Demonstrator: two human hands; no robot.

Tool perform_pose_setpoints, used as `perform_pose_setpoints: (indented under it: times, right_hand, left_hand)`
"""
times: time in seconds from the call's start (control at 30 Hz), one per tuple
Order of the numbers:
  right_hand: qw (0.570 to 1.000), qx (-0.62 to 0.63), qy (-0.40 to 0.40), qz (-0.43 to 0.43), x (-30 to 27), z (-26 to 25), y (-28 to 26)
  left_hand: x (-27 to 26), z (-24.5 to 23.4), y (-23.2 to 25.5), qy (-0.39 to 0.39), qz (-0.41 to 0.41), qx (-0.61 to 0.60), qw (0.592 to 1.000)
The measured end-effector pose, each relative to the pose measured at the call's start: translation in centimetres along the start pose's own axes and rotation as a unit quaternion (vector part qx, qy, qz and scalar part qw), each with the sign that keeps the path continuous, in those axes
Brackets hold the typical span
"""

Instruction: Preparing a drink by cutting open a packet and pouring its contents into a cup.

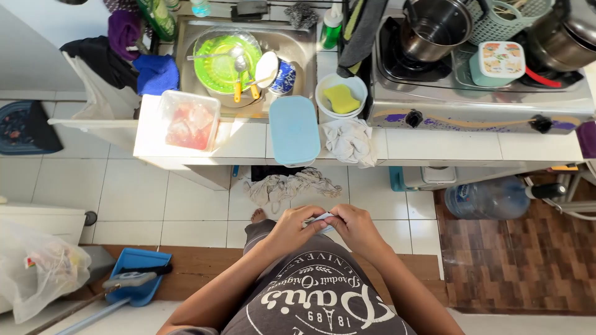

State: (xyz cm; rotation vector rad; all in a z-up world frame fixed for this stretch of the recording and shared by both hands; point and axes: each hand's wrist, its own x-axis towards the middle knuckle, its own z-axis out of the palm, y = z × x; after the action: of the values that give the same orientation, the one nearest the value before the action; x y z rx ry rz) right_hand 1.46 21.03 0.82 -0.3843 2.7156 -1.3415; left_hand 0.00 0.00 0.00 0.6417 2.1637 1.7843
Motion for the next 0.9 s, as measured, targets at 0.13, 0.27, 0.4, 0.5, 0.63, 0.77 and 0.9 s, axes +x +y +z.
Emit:
perform_pose_setpoints:
  times: [0.13, 0.27, 0.4, 0.5, 0.63, 0.77, 0.9]
  right_hand:
    - [1.0, 0.013, -0.007, 0.025, -0.1, -0.5, -0.2]
    - [1.0, 0.03, 0.003, 0.005, -0.6, -0.9, 0.0]
    - [1.0, 0.024, -0.005, 0.011, -1.1, -1.1, 0.2]
    - [0.999, 0.039, 0.008, -0.016, -1.4, -1.4, -0.1]
    - [0.999, 0.027, 0.023, -0.025, -1.4, -2.0, -0.4]
    - [0.998, 0.002, 0.038, -0.057, -1.6, -2.8, -0.8]
    - [0.993, 0.029, 0.062, -0.099, -2.1, -3.7, -1.1]
  left_hand:
    - [0.5, 0.2, 0.2, -0.019, -0.026, -0.003, 0.999]
    - [0.8, 0.6, 0.1, -0.036, -0.053, -0.007, 0.998]
    - [0.9, 1.0, -0.1, -0.052, -0.066, 0.002, 0.996]
    - [1.0, 1.1, 0.5, -0.061, -0.078, 0.014, 0.995]
    - [1.6, 1.0, 1.8, -0.06, -0.081, 0.041, 0.994]
    - [1.3, 1.4, 0.5, -0.024, -0.025, 0.058, 0.998]
    - [1.2, 2.0, -1.7, 0.009, 0.04, 0.042, 0.998]
